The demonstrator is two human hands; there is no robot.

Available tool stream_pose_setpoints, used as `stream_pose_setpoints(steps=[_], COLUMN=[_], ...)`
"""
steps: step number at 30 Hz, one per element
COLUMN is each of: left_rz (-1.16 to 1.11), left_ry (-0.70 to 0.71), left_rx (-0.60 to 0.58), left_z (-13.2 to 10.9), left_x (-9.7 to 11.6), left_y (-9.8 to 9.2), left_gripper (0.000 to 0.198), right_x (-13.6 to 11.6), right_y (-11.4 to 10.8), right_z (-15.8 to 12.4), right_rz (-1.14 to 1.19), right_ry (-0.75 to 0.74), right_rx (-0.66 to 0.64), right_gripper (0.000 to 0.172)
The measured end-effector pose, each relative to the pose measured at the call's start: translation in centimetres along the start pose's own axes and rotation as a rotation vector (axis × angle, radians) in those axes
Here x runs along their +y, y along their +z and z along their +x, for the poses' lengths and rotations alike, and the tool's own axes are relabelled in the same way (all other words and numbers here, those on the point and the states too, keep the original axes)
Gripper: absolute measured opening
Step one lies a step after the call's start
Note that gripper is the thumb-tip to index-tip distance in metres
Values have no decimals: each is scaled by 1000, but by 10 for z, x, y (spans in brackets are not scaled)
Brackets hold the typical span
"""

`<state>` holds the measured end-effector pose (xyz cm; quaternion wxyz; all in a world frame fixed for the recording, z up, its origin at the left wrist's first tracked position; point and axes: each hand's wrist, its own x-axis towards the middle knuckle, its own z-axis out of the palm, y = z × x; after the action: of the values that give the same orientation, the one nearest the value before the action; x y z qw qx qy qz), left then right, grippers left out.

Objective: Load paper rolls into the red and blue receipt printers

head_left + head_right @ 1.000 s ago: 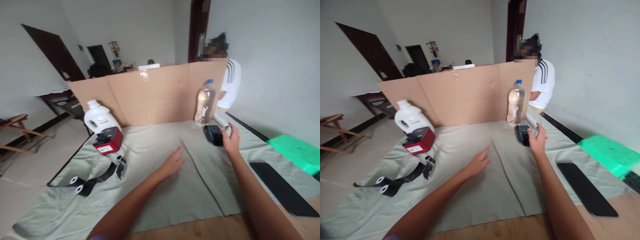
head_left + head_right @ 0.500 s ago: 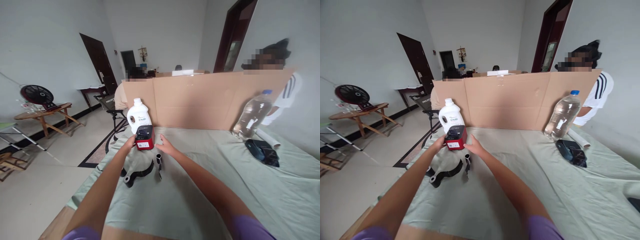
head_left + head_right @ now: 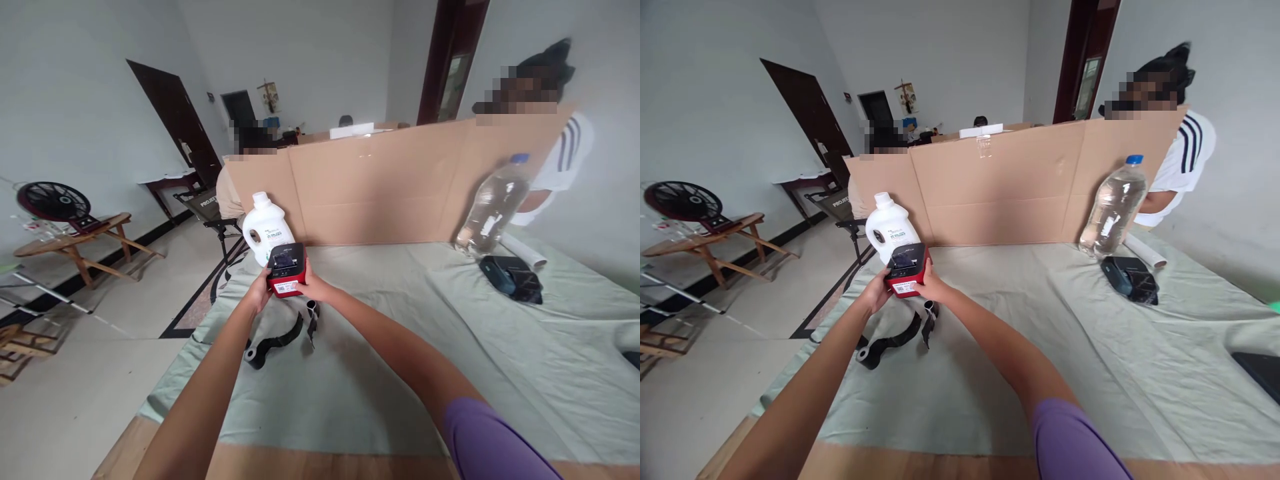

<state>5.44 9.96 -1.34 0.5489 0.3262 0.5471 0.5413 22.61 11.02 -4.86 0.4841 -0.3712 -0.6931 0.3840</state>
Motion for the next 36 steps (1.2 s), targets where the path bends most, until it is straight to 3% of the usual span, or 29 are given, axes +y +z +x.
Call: stream_pose_setpoints(steps=[4,7,10,14,18,22,32,36], left_rz=[221,330,326,267,274,262,289,275], left_ry=[294,561,606,534,521,519,503,562], left_rx=[-217,-360,-487,-620,-642,-579,-527,-482], left_z=[-61,-113,-151,-168,-170,-170,-173,-174], left_x=[-12,-38,-74,-120,-144,-156,-161,-165], left_y=[45,88,127,161,171,170,168,167], left_gripper=[65,81,91,95,91,88,79,66], right_x=[-40,-63,-71,-60,-43,-34,-28,-29], right_y=[-51,-91,-127,-159,-169,-168,-165,-163], right_z=[-57,-120,-181,-233,-251,-252,-251,-251], right_rz=[-18,-72,-175,-334,-372,-421,-423,-444], right_ry=[-23,9,85,129,149,122,142,123], right_rx=[208,387,514,578,607,599,557,577], right_gripper=[95,89,86,90,88,89,84,83])
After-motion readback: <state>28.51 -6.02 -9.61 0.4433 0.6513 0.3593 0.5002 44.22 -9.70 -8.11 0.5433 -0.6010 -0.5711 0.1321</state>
